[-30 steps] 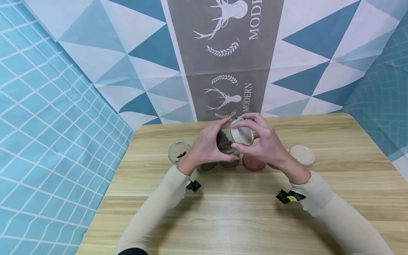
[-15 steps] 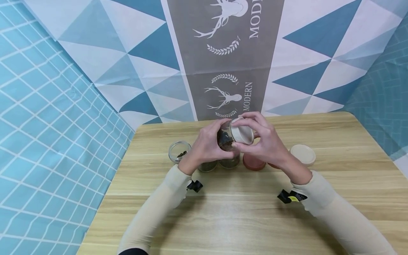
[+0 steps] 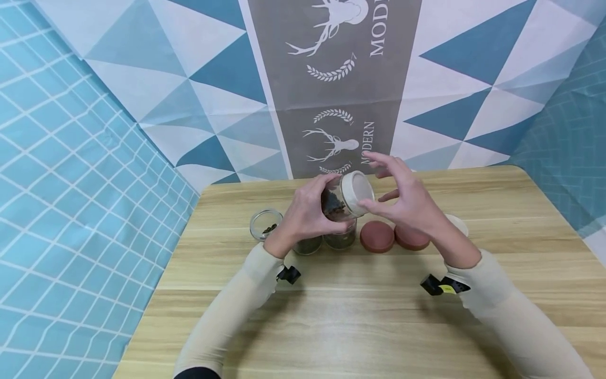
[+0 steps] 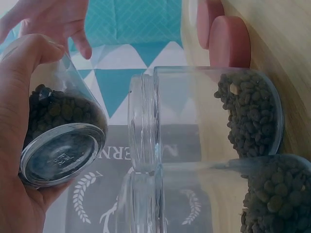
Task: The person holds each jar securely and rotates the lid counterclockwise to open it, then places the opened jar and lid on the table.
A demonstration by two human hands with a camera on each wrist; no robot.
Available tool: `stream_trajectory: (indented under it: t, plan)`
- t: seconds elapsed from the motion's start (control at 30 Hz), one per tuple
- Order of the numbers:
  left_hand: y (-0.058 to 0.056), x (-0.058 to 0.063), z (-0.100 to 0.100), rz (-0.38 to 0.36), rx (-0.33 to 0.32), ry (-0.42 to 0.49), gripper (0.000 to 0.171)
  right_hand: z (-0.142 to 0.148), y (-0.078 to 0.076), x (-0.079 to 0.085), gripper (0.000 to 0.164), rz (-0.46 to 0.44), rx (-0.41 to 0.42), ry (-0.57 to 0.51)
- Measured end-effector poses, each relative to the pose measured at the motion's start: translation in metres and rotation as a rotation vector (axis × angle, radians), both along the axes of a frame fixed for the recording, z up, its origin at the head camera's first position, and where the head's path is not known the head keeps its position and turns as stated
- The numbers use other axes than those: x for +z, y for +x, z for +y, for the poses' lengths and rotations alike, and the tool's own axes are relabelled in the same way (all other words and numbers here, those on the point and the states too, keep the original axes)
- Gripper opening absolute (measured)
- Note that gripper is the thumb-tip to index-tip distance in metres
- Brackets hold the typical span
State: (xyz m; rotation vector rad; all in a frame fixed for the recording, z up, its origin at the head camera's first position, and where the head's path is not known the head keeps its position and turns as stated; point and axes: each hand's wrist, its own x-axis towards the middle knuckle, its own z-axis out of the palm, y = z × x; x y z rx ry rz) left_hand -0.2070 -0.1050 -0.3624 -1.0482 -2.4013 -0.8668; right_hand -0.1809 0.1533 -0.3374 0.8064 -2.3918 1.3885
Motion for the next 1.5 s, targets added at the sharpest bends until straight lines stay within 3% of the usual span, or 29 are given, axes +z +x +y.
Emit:
stream_trajectory:
  t: [0.27,0.6,1.07,1.5]
  plan:
    - [-0.002,-0.002,0.0,0.011,-0.004,-0.016,0.099,-0.002,0.0,0.003,0.085,-0.058,0.016,0.011]
    - [-0.002,-0.004,0.0,0.032,-0.015,-0.031,0.098,-0.013,0.005,-0.002,0.066,-0.035,0.028,0.023]
    - [-0.002,-0.005,0.0,0.036,-0.007,-0.033,0.1,-0.012,0.003,0.0,0.063,-0.039,0.088,0.037]
    - [-0.002,-0.004,0.0,0.064,-0.008,-0.041,0.098,-0.008,-0.002,-0.008,0.066,0.037,0.124,0.024]
